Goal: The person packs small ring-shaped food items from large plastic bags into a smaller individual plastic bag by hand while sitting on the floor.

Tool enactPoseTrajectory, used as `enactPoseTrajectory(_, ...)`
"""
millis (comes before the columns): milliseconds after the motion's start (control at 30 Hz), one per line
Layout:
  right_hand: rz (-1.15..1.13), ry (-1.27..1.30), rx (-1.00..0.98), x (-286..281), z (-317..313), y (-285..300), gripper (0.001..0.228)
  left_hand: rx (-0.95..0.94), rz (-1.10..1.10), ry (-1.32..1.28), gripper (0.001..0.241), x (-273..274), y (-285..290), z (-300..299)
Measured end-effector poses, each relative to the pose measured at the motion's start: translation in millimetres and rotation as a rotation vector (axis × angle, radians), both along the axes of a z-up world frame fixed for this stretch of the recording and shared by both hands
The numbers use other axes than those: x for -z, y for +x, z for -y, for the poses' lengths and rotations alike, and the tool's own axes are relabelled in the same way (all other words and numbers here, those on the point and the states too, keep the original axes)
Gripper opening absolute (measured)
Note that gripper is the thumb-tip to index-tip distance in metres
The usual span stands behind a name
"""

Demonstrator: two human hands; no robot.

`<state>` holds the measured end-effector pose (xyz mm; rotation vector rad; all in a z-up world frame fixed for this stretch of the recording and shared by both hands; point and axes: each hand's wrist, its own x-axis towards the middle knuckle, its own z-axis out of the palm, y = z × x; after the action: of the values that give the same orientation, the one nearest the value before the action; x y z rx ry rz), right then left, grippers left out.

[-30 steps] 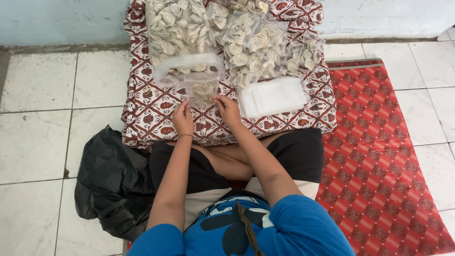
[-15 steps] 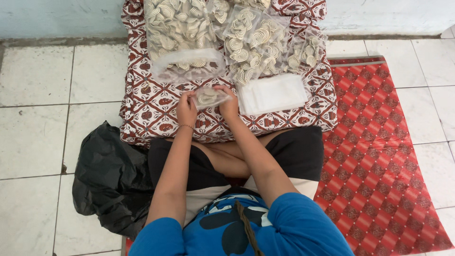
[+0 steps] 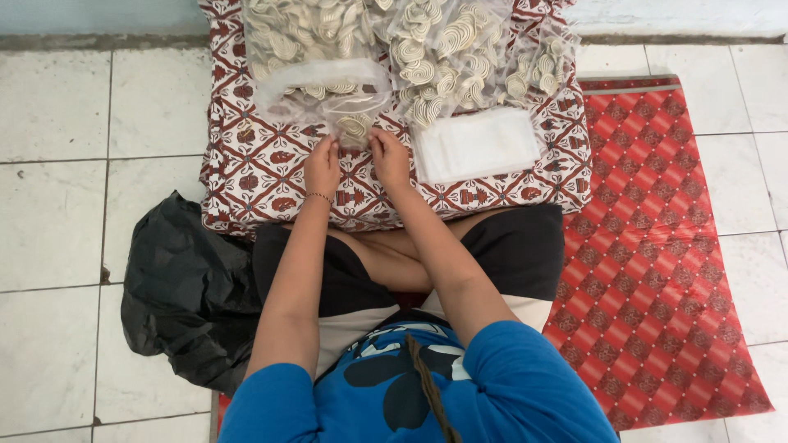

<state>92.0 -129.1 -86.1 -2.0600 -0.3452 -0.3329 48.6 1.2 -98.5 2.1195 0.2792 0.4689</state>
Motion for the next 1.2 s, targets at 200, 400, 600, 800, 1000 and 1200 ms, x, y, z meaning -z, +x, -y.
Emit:
enactPoseTrajectory(200, 0.041, 0.079, 0.05, -8, -1, -5, 0.013, -0.074, -0.061, -0.021, 0.026, 0, -1, 5)
enactPoseTrajectory(400, 0.07, 0.052, -0.01, 1, -1, -2, 0.011, 0.002, -0.109, -0.066, 0.03, -40, -15, 12)
enactPoseTrajectory(600, 0.049, 0.035, -0.115, -6, -1, -8, 0.011, 0.048, -0.121, -0.205, 0.066, -64, -26, 5)
enactPoseTrajectory(800, 0.056, 0.068, -0.181, -8, -1, -9, 0.02, -0.094, -0.166, -0.238, 0.057, -8, -10, 6)
enactPoseTrajectory(1000, -0.022, 0.037, -0.081, -24, -2, -14, 0.027, -0.441, 0.161, -0.165, 0.057, -45, -30, -10)
enactPoseTrajectory(1200, -0.038, 0.004, -0.091, -23, -3, -13, 0.027, -0.245, -0.221, 0.46, 0.057, -68, -44, -35)
